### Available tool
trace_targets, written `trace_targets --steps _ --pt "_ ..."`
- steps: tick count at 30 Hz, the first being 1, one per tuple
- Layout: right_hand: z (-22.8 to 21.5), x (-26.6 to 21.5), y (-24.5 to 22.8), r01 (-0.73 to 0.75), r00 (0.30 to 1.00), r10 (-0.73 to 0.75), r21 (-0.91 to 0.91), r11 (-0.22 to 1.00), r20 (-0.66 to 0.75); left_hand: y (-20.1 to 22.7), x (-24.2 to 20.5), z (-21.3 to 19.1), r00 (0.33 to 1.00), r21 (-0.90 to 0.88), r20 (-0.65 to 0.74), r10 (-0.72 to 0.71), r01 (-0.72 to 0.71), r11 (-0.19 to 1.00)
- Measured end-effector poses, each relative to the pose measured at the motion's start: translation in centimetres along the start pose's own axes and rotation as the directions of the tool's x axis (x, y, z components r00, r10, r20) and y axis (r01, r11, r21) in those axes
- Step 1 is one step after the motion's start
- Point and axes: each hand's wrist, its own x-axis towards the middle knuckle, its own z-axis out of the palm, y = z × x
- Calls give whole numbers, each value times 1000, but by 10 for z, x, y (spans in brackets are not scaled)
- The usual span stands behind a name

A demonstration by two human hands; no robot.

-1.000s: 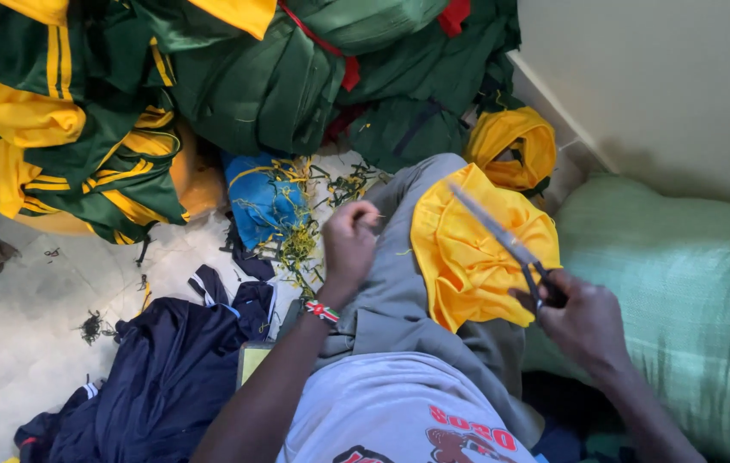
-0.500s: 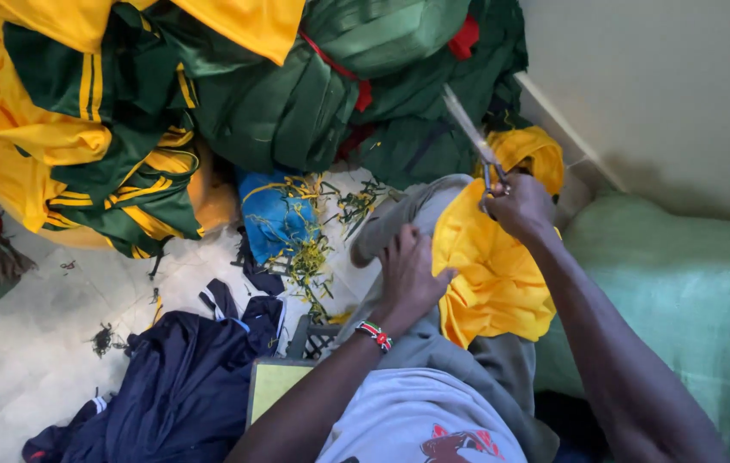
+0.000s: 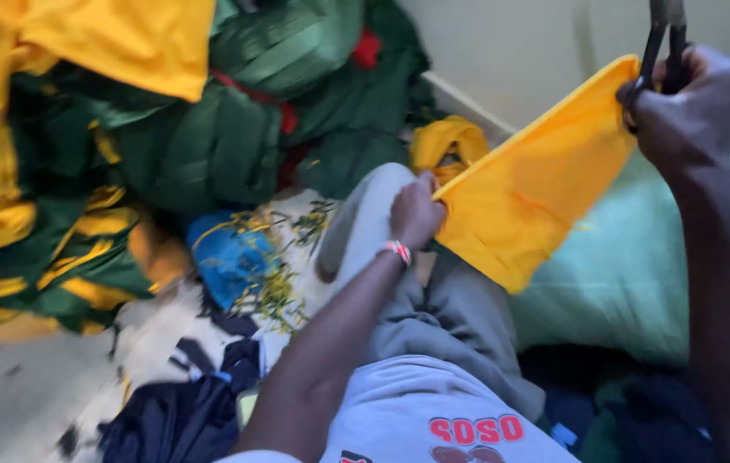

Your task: Trimming excess fabric and threads from garments using large scissors while sitting on the floor.

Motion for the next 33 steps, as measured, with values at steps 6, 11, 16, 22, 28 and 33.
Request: trace_targets --steps 6,11,16,22,28,33 --pt "-91 -23 18 -9 973 94 368 930 -212 42 103 6 996 -256 -78 -42 20 966" --pt "-151 -88 14 116 956 -16 324 939 -294 131 123 -90 753 -130 -528 393 -529 839" --pt "-81 -233 7 -128 892 33 -180 975 -451 113 27 -156 548 -21 -533 645 -770 637" --pt "45 -361 -8 -533 757 634 412 739 -158 -63 -47 -109 839 -128 -135 527 -542 830" --pt "71 -398 -33 -628 735 676 431 648 55 -135 -93 -113 887 32 -48 459 -458 888" --pt "71 -400 -26 -576 808 586 281 768 56 -99 -84 -145 835 109 268 480 -522 846"
